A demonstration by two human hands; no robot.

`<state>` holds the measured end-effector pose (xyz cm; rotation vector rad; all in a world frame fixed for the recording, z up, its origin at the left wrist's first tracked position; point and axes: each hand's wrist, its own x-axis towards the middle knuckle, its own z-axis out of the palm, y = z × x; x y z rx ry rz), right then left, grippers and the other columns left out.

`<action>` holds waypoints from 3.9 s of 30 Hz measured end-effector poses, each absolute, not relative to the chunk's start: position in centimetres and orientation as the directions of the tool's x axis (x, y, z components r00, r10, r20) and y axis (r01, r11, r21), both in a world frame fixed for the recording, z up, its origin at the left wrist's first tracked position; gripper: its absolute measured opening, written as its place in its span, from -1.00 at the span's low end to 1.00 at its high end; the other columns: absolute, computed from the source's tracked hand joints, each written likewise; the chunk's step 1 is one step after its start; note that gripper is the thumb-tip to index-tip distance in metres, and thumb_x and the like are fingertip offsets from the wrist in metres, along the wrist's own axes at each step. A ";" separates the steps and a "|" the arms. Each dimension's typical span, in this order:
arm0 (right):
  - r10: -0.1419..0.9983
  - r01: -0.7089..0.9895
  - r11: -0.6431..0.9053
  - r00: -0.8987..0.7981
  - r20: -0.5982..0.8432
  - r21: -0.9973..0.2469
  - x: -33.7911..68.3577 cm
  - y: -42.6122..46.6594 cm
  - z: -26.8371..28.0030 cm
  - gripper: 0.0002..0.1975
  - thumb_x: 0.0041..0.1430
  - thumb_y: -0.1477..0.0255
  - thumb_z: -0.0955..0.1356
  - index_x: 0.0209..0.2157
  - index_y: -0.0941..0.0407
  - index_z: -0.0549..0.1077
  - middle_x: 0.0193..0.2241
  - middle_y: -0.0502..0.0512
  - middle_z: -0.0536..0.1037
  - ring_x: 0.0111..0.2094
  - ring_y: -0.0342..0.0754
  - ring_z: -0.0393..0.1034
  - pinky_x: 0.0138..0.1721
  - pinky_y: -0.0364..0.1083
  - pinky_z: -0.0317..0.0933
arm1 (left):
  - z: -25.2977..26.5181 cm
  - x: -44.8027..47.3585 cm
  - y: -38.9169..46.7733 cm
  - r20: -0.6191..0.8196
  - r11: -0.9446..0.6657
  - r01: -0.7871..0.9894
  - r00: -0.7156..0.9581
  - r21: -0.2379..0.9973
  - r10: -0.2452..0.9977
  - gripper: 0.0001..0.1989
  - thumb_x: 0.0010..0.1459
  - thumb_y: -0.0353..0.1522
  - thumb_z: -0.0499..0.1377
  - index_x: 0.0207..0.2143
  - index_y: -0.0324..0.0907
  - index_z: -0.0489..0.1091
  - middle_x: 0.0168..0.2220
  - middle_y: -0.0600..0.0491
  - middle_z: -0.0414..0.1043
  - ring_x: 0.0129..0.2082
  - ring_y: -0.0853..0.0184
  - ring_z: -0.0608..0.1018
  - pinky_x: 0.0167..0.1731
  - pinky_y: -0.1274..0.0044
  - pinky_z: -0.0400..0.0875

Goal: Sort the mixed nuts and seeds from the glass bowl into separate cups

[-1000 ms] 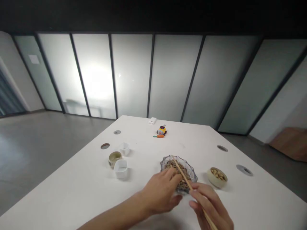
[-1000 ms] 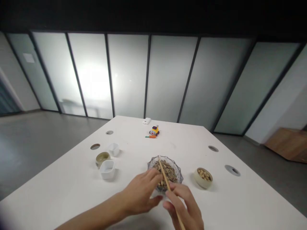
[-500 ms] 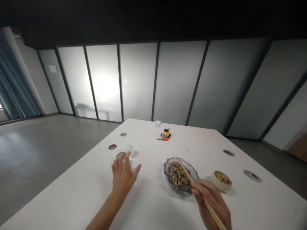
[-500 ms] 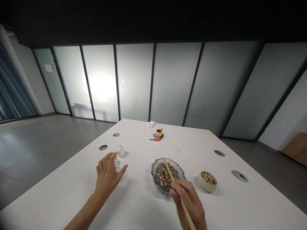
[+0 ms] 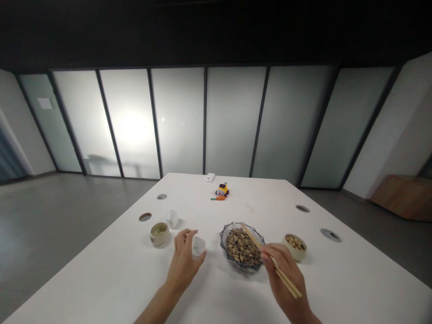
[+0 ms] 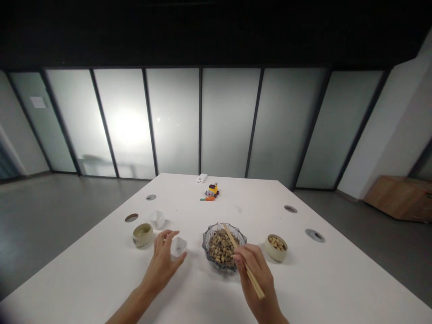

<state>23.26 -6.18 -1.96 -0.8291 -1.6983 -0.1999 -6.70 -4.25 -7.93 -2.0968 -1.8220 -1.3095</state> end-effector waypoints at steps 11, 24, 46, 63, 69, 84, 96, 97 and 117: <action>0.219 0.551 0.833 -0.419 0.881 0.055 18.9 -8.0 -2.2 -0.82 0.47 0.51 0.31 -0.12 0.09 0.58 -0.25 0.18 0.64 -0.17 0.06 0.65 -0.22 -0.06 0.61 | -7.3 -0.3 -7.4 0.646 -0.564 0.789 0.302 0.243 0.701 -0.27 0.24 -0.29 0.36 0.41 -0.01 0.24 0.11 -0.18 0.45 0.03 -0.04 0.52 0.09 0.11 0.47; 0.228 0.665 0.746 -0.203 0.952 -0.037 18.7 -8.9 -3.2 -0.70 0.38 0.49 0.39 0.12 0.05 0.50 -0.04 0.21 0.55 0.00 0.07 0.58 -0.06 0.03 0.62 | 0.3 -0.8 -2.5 0.697 -0.687 0.583 0.266 0.434 0.666 -0.72 0.48 -0.39 0.03 -0.14 -0.13 0.55 -0.24 -0.04 0.55 -0.22 0.20 0.56 -0.16 0.40 0.50; 0.606 0.646 0.608 -0.003 0.796 -0.461 22.8 -5.8 -3.4 -0.80 0.46 0.38 0.32 0.06 0.01 0.44 -0.18 0.09 0.55 -0.18 0.01 0.54 -0.13 0.01 0.48 | 1.4 1.2 1.6 0.362 -0.466 0.380 0.315 0.799 0.877 -0.68 0.32 -0.18 0.12 -0.43 -0.10 0.51 -0.37 0.04 0.62 -0.36 0.27 0.61 -0.27 0.51 0.46; 0.643 0.682 0.524 0.076 0.762 -0.510 23.9 -4.7 -4.0 -0.77 0.45 0.28 0.33 0.03 0.06 0.47 -0.18 0.14 0.58 -0.21 0.04 0.56 -0.23 0.02 0.51 | 0.7 -1.8 2.5 0.335 -0.370 0.372 0.157 0.851 0.929 -0.76 0.29 -0.22 0.13 -0.40 -0.12 0.44 -0.53 0.13 0.43 -0.54 0.34 0.48 -0.51 0.56 0.32; 0.689 0.675 0.478 0.108 0.717 -0.561 24.4 -4.5 -4.2 -0.73 0.43 0.24 0.33 0.04 0.08 0.48 -0.16 0.18 0.58 -0.21 0.06 0.56 -0.38 -0.03 0.46 | 0.2 -0.9 2.0 0.335 -0.381 0.379 0.184 0.843 0.924 -0.79 0.25 -0.30 0.13 -0.44 -0.12 0.43 -0.49 0.10 0.50 -0.46 0.31 0.53 -0.42 0.53 0.35; 0.691 0.677 0.482 0.097 0.716 -0.556 24.8 -4.1 -4.3 -0.72 0.45 0.21 0.32 0.02 0.07 0.48 -0.12 0.20 0.55 -0.18 0.06 0.52 -0.26 0.05 0.52 | 1.3 -2.3 2.1 0.239 -0.266 0.340 0.122 0.902 0.963 -0.79 0.28 -0.26 0.13 -0.41 -0.12 0.39 -0.53 0.10 0.48 -0.57 0.35 0.54 -0.58 0.60 0.32; 0.696 0.676 0.474 0.106 0.711 -0.564 24.8 -4.1 -4.1 -0.73 0.42 0.24 0.34 0.02 0.07 0.48 -0.12 0.19 0.53 -0.18 0.07 0.49 -0.23 0.09 0.53 | 0.5 -0.9 1.6 0.225 -0.245 0.317 0.098 0.916 0.969 -0.78 0.28 -0.34 0.11 -0.46 -0.11 0.36 -0.59 0.14 0.43 -0.59 0.35 0.52 -0.55 0.59 0.31; 0.694 0.677 0.475 0.104 0.712 -0.562 24.8 -4.1 -4.1 -0.74 0.41 0.24 0.34 0.02 0.07 0.47 -0.13 0.18 0.53 -0.18 0.07 0.49 -0.23 0.08 0.53 | 0.5 -0.7 1.5 0.226 -0.246 0.314 0.099 0.917 0.969 -0.78 0.28 -0.34 0.11 -0.47 -0.11 0.35 -0.60 0.15 0.42 -0.58 0.35 0.52 -0.55 0.59 0.30; 0.768 0.660 0.433 0.087 0.635 -0.614 24.8 -4.0 -4.6 -0.68 0.40 0.19 0.33 0.05 0.08 0.48 -0.17 0.17 0.54 -0.23 0.07 0.52 -0.34 0.03 0.47 | 1.5 -1.6 1.3 0.268 -0.311 0.344 0.168 0.886 0.949 -0.79 0.31 -0.30 0.13 -0.41 -0.11 0.41 -0.52 0.13 0.46 -0.52 0.33 0.52 -0.49 0.55 0.32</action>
